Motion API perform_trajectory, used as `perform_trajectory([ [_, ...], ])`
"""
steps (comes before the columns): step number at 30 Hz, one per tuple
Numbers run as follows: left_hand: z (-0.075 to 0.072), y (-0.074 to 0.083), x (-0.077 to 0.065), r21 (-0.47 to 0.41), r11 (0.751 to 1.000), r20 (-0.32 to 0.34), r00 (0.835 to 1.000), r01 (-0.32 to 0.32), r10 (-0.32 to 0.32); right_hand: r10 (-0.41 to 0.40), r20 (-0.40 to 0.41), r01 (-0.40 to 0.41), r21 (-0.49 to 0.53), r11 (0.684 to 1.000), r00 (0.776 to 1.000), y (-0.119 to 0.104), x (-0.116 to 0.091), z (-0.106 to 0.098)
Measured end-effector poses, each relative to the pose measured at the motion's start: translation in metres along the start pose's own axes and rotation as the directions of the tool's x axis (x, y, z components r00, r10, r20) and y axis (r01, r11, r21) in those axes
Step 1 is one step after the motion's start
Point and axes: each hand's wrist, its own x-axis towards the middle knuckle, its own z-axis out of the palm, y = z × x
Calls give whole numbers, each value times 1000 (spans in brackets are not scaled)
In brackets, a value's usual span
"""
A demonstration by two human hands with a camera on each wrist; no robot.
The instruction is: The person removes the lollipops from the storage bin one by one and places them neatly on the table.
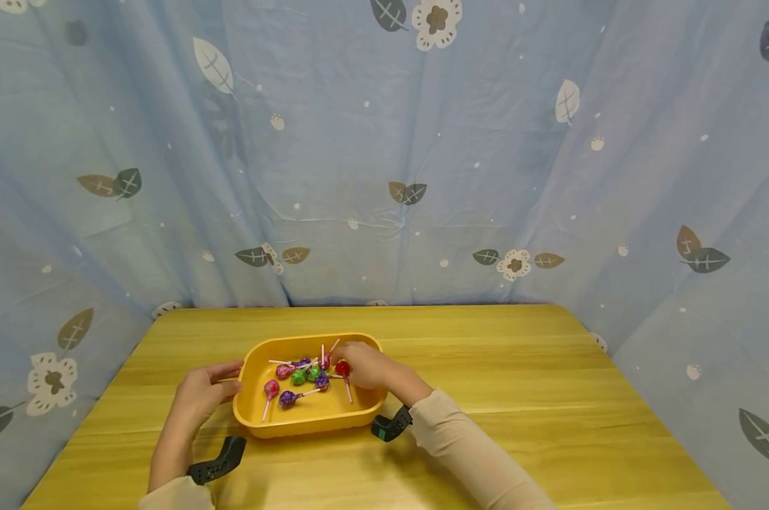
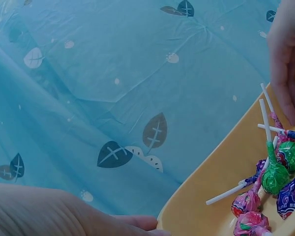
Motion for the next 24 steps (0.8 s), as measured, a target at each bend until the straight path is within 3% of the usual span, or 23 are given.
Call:
perform_trajectory([
  [6,0,1,-1,-1,1000,2,1000,7,-7,-23,-9,23,-11,1000,1000,2,5,1],
  [24,0,0,1,-5,1000,7,1000,18,-18,17,2,-17,-35,999,1000,3,4,-2],
])
